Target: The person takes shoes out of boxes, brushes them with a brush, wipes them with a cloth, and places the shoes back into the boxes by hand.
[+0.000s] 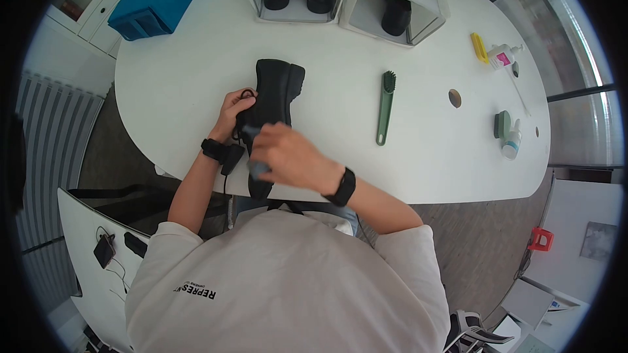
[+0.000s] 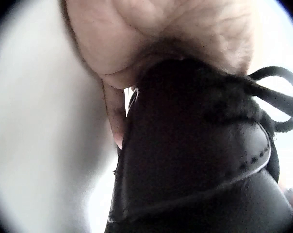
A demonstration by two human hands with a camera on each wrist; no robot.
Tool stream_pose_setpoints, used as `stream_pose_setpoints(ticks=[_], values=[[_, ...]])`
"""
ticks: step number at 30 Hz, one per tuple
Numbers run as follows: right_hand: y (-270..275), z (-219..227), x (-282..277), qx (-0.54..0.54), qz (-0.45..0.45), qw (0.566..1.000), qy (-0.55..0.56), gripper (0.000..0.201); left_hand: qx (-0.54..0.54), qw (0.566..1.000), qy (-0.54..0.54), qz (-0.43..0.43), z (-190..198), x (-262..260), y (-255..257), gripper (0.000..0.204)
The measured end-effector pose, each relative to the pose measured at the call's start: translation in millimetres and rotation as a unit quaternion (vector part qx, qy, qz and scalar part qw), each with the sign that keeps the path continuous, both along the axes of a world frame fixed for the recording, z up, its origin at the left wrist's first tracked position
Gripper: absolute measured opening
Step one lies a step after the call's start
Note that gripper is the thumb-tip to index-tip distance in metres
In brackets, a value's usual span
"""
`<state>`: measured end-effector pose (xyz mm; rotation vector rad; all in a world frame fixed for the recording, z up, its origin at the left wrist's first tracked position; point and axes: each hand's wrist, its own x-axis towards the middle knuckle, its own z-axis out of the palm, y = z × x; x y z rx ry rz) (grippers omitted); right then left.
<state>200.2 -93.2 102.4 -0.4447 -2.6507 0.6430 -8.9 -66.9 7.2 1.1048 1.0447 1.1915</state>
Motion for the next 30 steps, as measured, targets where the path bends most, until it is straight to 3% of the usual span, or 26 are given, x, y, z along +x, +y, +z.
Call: stream_pose_setpoints(ticks=[2, 7, 9, 13, 16, 21, 30], values=[[-21, -2, 0, -0.072, 0.056, 0.996, 0.020, 0.036, -0.001, 1.000, -0.004, -0.001, -2, 0, 0, 0.017], [-27, -7, 8, -0.045, 0.093, 0.994, 0.041, 0.037, -0.004, 1.000, -0.010, -0.001, -3, 1, 0, 0.018], [-10, -20, 11, -0.024, 0.064, 0.991, 0.113, 0.037, -0.008, 1.000, -0.016, 0.010, -2, 1, 0, 0.018], [37, -17, 17, 0.016, -0.019, 0.995, 0.100, 0.031, -0.014, 1.000, -0.013, 0.000, -1, 0, -1, 0.017], [75, -21, 13, -0.011, -0.074, 0.990, 0.115, 0.026, -0.021, 1.000, -0.014, 0.015, -1, 1, -1, 0.017], [119, -25, -2, -0.025, -0.082, 0.989, 0.119, 0.022, -0.013, 0.999, -0.035, 0.007, -8, -5, 2, 0.017], [155, -50, -11, -0.175, -0.195, 0.957, 0.125, 0.028, -0.030, 0.997, -0.073, 0.023, 3, 2, 0, 0.022]])
